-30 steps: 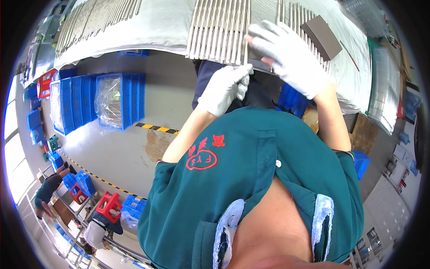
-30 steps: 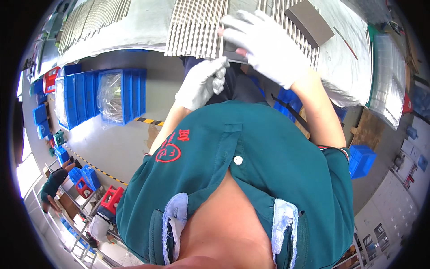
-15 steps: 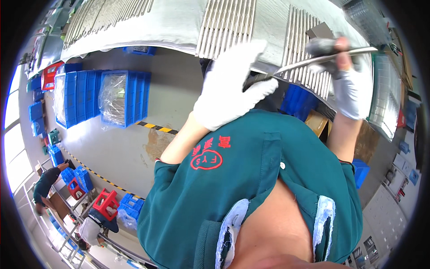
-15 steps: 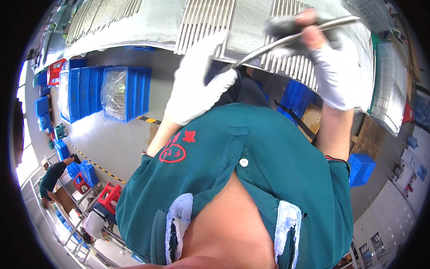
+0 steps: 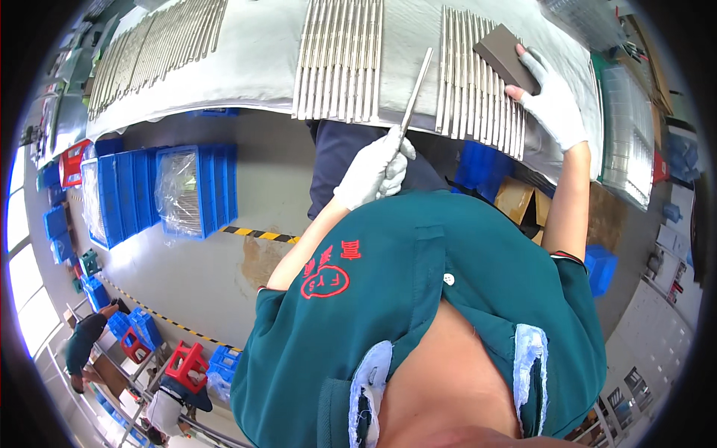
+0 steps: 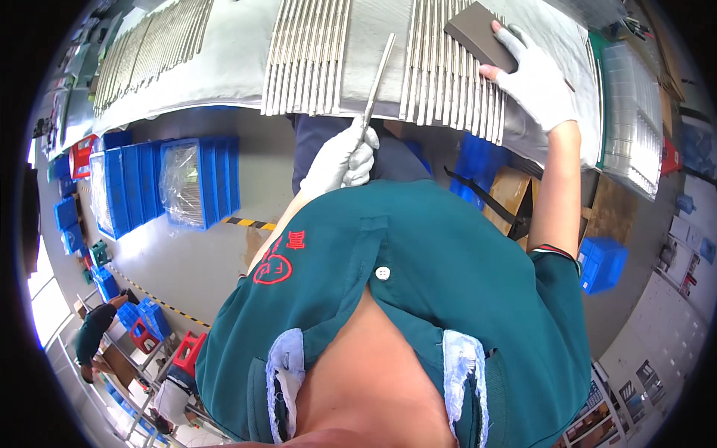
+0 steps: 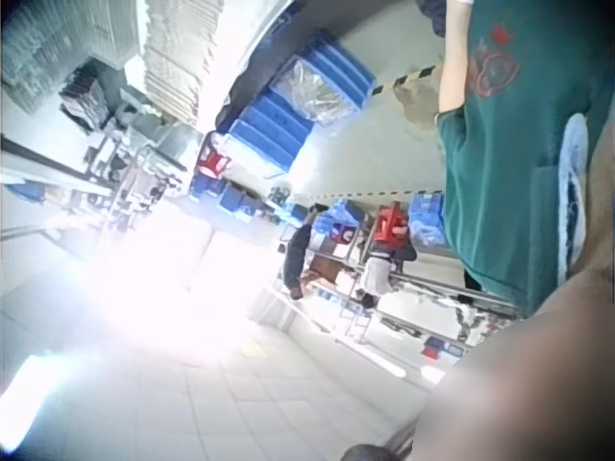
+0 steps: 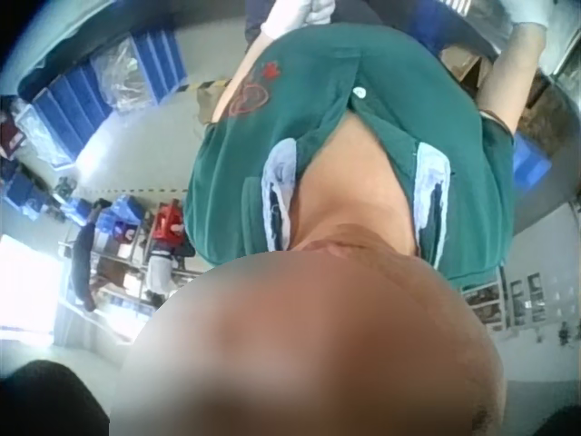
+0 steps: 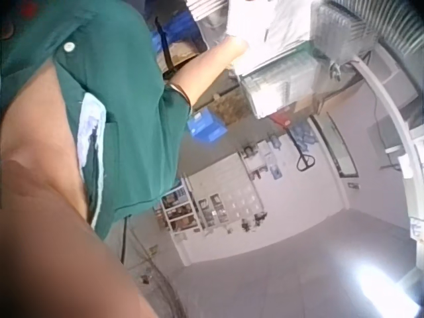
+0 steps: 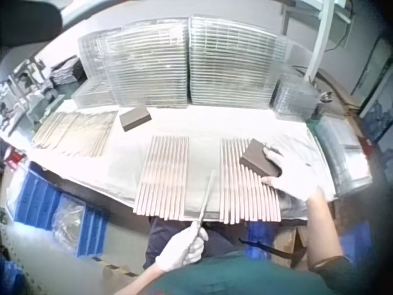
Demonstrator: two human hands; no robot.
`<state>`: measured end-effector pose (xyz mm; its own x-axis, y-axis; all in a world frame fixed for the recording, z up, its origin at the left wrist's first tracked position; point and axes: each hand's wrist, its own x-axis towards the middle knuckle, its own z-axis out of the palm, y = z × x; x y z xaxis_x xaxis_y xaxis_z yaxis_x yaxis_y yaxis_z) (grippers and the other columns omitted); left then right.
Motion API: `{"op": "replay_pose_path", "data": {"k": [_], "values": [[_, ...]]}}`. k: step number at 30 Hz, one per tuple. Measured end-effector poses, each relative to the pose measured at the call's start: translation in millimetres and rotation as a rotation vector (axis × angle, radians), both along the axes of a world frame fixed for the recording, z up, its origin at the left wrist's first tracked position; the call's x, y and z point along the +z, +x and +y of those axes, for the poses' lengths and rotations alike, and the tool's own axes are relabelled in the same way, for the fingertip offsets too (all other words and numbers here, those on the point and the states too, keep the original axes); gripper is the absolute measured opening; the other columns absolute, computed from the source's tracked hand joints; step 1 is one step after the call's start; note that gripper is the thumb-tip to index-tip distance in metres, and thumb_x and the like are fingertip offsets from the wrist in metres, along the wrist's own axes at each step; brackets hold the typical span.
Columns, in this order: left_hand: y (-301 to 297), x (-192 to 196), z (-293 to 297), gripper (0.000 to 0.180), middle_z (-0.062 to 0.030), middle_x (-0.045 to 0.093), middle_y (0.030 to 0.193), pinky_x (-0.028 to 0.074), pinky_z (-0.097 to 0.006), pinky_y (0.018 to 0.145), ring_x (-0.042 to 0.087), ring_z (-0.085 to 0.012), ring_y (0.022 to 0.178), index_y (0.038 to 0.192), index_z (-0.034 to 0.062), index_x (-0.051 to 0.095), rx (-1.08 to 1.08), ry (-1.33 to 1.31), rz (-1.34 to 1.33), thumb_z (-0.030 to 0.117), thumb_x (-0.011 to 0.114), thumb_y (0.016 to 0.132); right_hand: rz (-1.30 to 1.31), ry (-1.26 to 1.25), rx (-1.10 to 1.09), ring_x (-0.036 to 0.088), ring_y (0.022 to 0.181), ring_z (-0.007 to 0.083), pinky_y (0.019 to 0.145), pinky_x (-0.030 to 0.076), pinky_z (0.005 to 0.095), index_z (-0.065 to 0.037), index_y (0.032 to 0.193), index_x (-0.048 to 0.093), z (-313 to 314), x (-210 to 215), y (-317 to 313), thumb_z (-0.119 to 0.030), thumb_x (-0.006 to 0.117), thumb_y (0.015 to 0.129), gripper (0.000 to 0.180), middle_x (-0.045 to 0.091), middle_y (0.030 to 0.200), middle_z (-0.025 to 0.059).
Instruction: The person is sanding a series of long metal rods laid out on a workbench using a hand-held sanding block.
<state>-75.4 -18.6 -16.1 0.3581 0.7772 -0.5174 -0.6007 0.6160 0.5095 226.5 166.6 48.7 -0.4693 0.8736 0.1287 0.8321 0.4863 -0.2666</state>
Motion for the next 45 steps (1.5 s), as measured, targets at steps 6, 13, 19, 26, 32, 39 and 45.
{"op": "replay_pose_path", "data": {"k": [6,13,19,26,32,39,45], "values": [[2,0,1,0.043,0.0051,0.041,0.063,0.028,-0.021,0.041,0.031,-0.0035,0.044,0.099,0.0058,0.058,0.002,-0.038,-0.062,0.045,0.046,0.11,0.213,0.05,0.017,0.058,0.125,0.0394,0.106,0.046,0.0424,-0.029,0.15,0.054,-27,6,-26,-0.043,0.073,0.09,0.064,0.056,0.143,0.017],[-1,0,1,0.041,0.0069,0.035,0.064,0.027,-0.02,0.041,0.029,-0.0023,0.046,0.11,0.0041,0.058,-0.026,-0.034,-0.081,0.043,0.046,0.111,0.03,0.01,0.075,0.055,0.129,0.0431,0.109,0.045,0.0465,-0.032,0.147,0.057,-45,5,-29,-0.039,0.071,0.091,0.059,0.052,0.147,0.0211],[-6,6,2,0.044,0.0088,0.03,0.064,0.024,-0.02,0.041,0.028,-0.0019,0.048,0.126,0.0026,0.059,-0.013,-0.069,-0.185,0.042,0.046,0.111,0.021,0.197,0.229,0.053,0.132,0.0384,0.111,0.044,0.0419,-0.036,0.139,0.065,-41,18,-75,-0.018,0.076,0.085,0.058,0.049,0.15,0.0189],[0,9,2,0.041,0.0093,0.033,0.063,0.023,-0.02,0.042,0.027,-0.0011,0.048,0.125,0.0022,0.063,0.04,-0.018,-0.001,0.038,0.048,0.111,0.085,0.103,0.262,0.058,0.125,0.0371,0.106,0.048,0.042,-0.034,0.131,0.071,-36,37,-114,-0.008,0.078,0.08,0.058,0.052,0.146,0.0181],[0,9,2,0.038,0.0093,0.035,0.061,0.022,-0.02,0.042,0.026,-0.0007,0.046,0.123,0.0025,0.066,0.028,0.012,0.191,0.035,0.052,0.11,0.035,0.235,0.295,0.06,0.119,0.0384,0.1,0.05,0.0419,-0.034,0.131,0.07,-30,18,-106,-0.007,0.078,0.08,0.059,0.056,0.14,0.0184],[1,3,1,0.034,0.0093,0.036,0.061,0.022,-0.02,0.042,0.026,-0.0007,0.046,0.122,0.0037,0.067,0.054,0.021,0.119,0.033,0.053,0.109,0.032,0.146,0.243,0.058,0.125,0.0384,0.106,0.048,0.0433,-0.032,0.131,0.071,-46,21,-64,-0.008,0.079,0.079,0.058,0.052,0.146,0.0189],[3,6,1,0.03,0.0089,0.038,0.062,0.021,-0.02,0.041,0.027,-0.0003,0.046,0.116,0.0059,0.065,0.064,-0.019,0.173,0.033,0.054,0.109,0.011,0.221,0.316,0.056,0.128,0.0384,0.108,0.046,0.043,-0.035,0.132,0.07,-44,8,-75,-0.008,0.08,0.079,0.06,0.053,0.145,0.0191]]}}
